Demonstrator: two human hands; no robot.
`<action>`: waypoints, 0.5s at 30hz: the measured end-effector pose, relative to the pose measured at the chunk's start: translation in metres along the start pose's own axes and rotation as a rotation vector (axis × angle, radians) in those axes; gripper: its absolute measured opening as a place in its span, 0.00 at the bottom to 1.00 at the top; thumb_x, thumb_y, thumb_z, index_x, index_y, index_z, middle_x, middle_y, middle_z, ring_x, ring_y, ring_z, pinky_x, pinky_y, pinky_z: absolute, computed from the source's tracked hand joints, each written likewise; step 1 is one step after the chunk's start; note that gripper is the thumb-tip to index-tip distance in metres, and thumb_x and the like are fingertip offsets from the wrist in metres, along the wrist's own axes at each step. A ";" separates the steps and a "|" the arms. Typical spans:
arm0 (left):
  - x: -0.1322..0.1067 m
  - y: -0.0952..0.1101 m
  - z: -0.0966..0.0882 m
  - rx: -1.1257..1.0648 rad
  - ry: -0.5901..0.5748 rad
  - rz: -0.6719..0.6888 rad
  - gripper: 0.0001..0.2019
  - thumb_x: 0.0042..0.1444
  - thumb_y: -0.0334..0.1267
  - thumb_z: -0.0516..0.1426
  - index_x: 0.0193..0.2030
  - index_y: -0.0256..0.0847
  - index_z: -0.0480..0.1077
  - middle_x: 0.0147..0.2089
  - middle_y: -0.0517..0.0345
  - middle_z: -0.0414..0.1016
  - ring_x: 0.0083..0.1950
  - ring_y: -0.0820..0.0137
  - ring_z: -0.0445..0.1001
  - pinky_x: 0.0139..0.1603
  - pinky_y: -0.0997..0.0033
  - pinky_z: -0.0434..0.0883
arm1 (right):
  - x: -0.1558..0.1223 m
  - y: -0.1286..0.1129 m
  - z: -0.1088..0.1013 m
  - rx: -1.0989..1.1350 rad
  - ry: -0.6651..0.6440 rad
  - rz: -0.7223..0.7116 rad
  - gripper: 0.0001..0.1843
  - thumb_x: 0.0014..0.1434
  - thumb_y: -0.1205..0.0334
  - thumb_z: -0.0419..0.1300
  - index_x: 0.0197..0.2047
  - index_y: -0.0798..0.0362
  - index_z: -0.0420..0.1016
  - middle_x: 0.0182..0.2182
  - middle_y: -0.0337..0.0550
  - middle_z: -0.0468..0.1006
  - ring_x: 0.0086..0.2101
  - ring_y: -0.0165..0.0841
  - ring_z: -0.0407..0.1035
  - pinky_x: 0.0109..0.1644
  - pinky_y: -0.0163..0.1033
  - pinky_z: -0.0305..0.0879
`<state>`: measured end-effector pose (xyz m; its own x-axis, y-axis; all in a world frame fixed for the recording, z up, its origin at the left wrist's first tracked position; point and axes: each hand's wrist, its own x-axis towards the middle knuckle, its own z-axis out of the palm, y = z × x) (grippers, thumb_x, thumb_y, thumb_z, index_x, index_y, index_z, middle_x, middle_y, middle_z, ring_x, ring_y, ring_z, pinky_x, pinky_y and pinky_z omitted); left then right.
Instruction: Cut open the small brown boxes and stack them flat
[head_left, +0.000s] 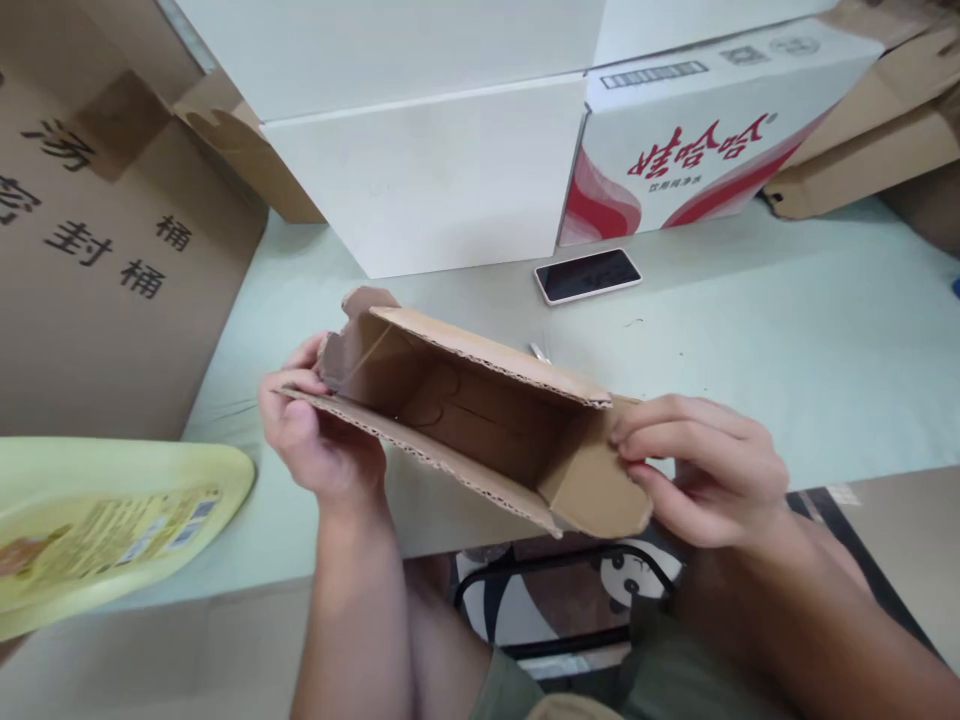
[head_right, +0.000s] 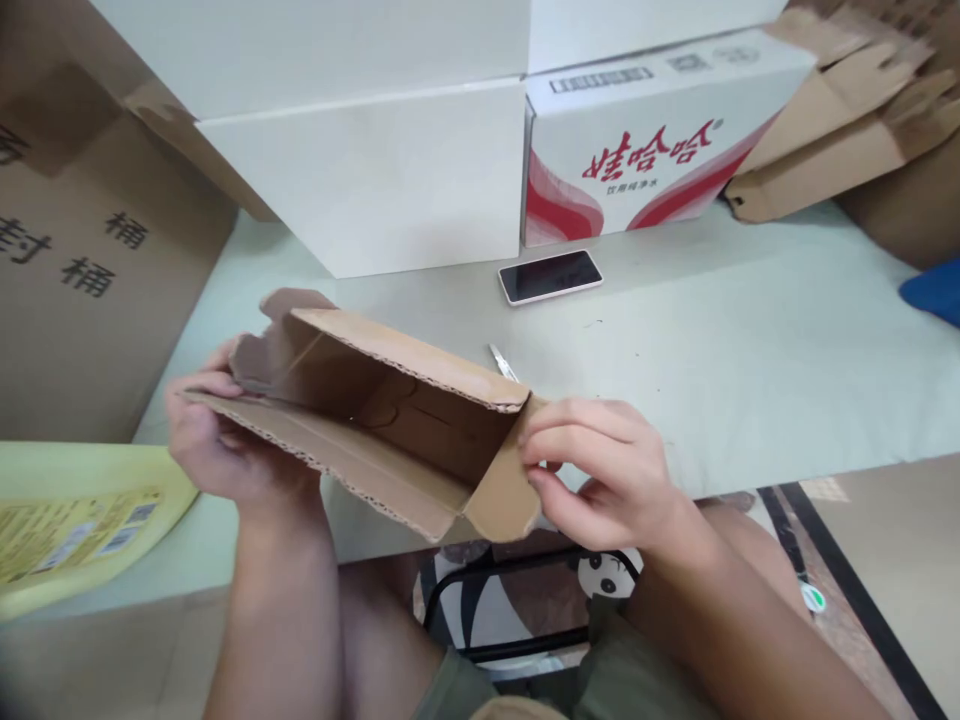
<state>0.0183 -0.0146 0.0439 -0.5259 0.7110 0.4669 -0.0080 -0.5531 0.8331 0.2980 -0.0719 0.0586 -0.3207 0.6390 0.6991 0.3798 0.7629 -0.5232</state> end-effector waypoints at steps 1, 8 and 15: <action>0.001 0.000 0.000 -0.014 -0.005 -0.021 0.15 0.54 0.47 0.58 0.26 0.44 0.58 0.42 0.56 0.79 0.55 0.60 0.77 0.66 0.55 0.67 | -0.004 0.002 -0.002 0.008 -0.030 0.017 0.16 0.56 0.75 0.58 0.43 0.45 0.76 0.35 0.43 0.84 0.31 0.35 0.80 0.30 0.37 0.76; 0.002 0.001 -0.004 -0.111 -0.067 -0.154 0.18 0.52 0.53 0.65 0.27 0.45 0.63 0.33 0.62 0.82 0.46 0.62 0.81 0.60 0.58 0.72 | -0.024 0.021 0.015 0.190 0.085 0.222 0.24 0.69 0.58 0.57 0.67 0.38 0.66 0.69 0.48 0.70 0.63 0.47 0.72 0.52 0.53 0.80; -0.002 -0.002 -0.003 0.041 -0.066 -0.137 0.17 0.59 0.51 0.58 0.26 0.47 0.61 0.29 0.60 0.79 0.45 0.61 0.80 0.65 0.53 0.71 | -0.022 0.023 0.041 0.136 0.211 0.325 0.34 0.66 0.66 0.63 0.70 0.31 0.62 0.69 0.44 0.66 0.31 0.26 0.72 0.32 0.36 0.74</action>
<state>0.0173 -0.0163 0.0403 -0.4656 0.8060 0.3654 -0.0405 -0.4319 0.9010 0.2782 -0.0647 0.0114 -0.0128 0.8258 0.5639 0.3097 0.5395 -0.7830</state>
